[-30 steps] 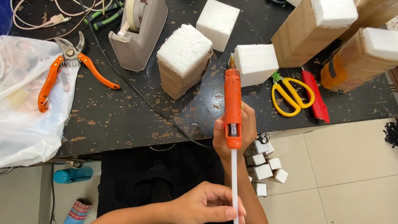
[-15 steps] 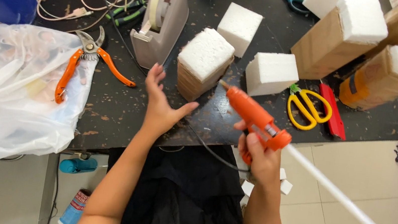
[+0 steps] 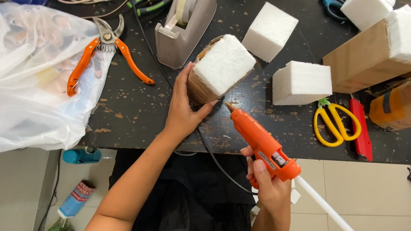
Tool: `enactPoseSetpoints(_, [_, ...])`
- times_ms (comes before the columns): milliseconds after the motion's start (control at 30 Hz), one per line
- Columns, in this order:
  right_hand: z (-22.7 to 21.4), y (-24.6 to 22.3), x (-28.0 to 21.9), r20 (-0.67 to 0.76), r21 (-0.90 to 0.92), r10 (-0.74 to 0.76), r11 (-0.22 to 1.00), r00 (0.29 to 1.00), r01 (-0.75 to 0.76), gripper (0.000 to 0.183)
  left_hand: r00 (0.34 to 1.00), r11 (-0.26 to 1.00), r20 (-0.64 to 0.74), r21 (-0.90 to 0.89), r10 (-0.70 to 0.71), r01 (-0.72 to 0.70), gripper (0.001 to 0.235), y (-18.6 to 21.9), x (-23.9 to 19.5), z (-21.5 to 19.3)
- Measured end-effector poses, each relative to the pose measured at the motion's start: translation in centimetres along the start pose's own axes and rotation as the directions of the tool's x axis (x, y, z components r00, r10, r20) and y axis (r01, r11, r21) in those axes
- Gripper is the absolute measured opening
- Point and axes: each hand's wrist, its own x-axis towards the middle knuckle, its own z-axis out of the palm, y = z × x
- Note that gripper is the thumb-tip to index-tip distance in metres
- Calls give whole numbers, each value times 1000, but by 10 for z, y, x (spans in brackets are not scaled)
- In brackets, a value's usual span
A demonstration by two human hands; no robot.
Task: The person uses a hot glue gun to apply glue along the edges of a white foam block attached to a cardboard base. They insert a glue stick into the gun and continue applying glue to multiple edges of the same block.
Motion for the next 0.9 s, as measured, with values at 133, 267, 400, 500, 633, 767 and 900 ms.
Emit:
enactPoseSetpoints(133, [0,3,-1,-19,-27,-5,1000,1000,5,30,1000,1000,14,-7,27,-27,86,2,-1,1])
enactPoseSetpoints(267, [-1,8,-4,-8,-47,11,999,1000,-11,28,1000,1000,14,-15,23,-23,87,4,0,0])
enactPoseSetpoints(400, [-6,17,-7,-24,-48,9,999,1000,-10,27,1000,999,13,-29,23,-22,86,5,0,1])
enactPoseSetpoints(500, [-8,21,-10,-19,-62,22,998,1000,-23,26,1000,999,14,-39,25,-24,87,4,-1,1])
enactPoseSetpoints(633, [-8,20,-7,-18,-77,-14,997,1000,12,25,1000,999,16,-30,22,-22,86,5,-1,2])
enactPoseSetpoints(767, [-9,27,-10,-41,-67,-11,998,999,8,25,1000,999,20,-34,14,-14,87,7,-1,1])
enactPoseSetpoints(900, [-12,35,-13,-47,-50,-11,999,999,8,24,1000,999,18,-36,21,-20,87,6,0,1])
